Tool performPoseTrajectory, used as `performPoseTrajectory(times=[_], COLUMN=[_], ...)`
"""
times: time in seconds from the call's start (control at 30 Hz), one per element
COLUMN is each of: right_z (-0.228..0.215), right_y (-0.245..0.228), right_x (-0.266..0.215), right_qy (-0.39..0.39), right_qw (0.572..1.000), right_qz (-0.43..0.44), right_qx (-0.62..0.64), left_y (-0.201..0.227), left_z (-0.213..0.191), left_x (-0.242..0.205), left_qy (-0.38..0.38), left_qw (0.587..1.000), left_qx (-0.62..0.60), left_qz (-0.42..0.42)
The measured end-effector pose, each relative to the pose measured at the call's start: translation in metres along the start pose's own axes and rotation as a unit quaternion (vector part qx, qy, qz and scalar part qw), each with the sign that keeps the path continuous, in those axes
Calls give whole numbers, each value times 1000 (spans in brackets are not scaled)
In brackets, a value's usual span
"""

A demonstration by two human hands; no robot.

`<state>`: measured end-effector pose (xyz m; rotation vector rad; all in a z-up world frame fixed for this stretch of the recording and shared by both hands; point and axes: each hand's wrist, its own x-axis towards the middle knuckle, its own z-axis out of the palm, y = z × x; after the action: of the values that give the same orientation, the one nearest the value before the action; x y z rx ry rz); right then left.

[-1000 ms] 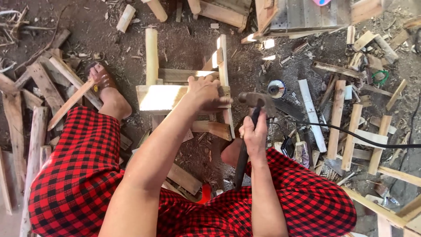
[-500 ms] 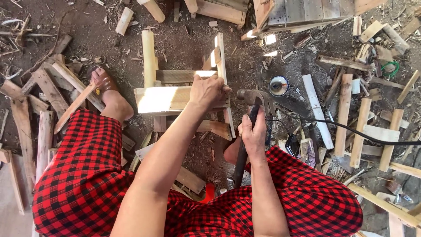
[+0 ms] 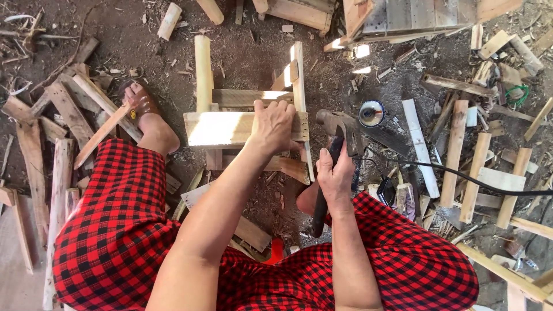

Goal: The person sits on a low stool and assembles a small wooden stool frame, hammering nails into the joints while holding the frame steady. They reposition the frame, hammer nails on different sides, and pick up nails and wood pieces from the scrap-covered ground.

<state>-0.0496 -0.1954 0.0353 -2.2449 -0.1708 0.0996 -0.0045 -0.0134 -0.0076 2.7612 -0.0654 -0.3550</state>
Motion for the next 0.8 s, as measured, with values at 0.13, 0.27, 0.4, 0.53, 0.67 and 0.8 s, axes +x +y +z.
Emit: performPoseTrajectory(times=[0.13,0.27,0.4,0.53,0.67,0.8], right_z=[15,12,-1,9,3,2], right_y=[-6,-6,-40,-31,-31,-32], right_x=[16,14,12,21,18,17], right_qy=[-48,-29,-53,-81,-55,-41], right_qw=[997,999,998,993,996,998], right_qz=[50,0,8,66,42,19], right_qx=[-40,-42,31,-50,-48,-40], left_y=[-4,-6,-5,-5,-3,-2], left_z=[14,14,1,28,14,2], left_x=[11,11,8,21,15,10], left_qy=[-20,-6,-34,-39,-37,-58], left_qw=[1000,1000,999,999,999,998], left_qx=[-1,-2,-19,5,-5,-16], left_qz=[2,10,1,-14,-13,-15])
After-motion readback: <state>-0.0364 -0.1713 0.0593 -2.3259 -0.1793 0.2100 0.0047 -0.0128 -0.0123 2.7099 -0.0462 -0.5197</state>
